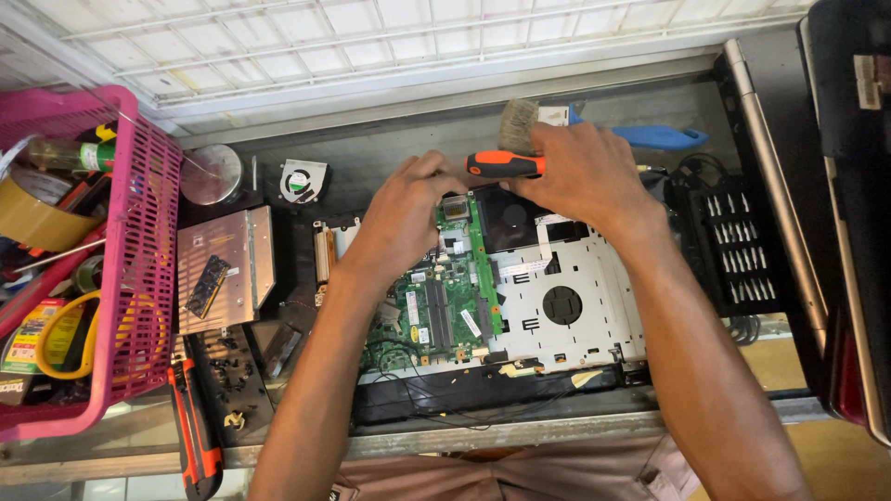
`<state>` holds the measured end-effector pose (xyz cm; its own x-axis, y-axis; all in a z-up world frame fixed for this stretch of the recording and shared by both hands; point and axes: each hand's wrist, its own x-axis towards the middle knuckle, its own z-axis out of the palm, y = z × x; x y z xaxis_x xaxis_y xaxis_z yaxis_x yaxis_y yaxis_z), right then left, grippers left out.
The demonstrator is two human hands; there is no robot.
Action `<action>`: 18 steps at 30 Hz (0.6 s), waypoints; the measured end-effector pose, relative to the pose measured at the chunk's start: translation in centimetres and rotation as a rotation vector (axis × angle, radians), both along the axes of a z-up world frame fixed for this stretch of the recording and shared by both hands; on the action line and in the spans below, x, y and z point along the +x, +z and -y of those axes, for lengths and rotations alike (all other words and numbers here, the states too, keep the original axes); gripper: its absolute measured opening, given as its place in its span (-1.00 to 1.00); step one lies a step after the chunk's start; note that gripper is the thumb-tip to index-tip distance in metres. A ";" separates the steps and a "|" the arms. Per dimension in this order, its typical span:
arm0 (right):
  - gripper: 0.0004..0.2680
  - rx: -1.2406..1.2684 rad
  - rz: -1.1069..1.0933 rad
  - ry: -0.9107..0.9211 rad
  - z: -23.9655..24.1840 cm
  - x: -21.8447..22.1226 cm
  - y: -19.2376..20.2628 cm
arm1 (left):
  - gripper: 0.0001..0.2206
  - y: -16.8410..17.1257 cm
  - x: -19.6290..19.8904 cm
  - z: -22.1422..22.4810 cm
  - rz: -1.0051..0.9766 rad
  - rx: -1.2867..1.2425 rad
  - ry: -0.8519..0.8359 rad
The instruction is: The person works on a disassembled laptop motherboard, inserting a green circuit board into a slot and securing it with a screwdriver. They then connect a small black cable to the board and adjust other components on the motherboard.
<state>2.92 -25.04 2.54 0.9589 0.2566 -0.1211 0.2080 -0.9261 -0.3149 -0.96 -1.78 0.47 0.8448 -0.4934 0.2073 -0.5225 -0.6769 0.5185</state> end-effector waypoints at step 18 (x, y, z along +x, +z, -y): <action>-0.77 0.186 0.010 -0.017 1.3 -0.1 1.2 | -0.63 -1.0 0.4 0.1 0.000 0.031 -0.029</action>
<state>2.86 -26.35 3.70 0.9641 0.2578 -0.0639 0.1970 -0.8553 -0.4792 -0.60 -1.87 -0.54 0.8300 -0.5238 0.1915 -0.5422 -0.6773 0.4974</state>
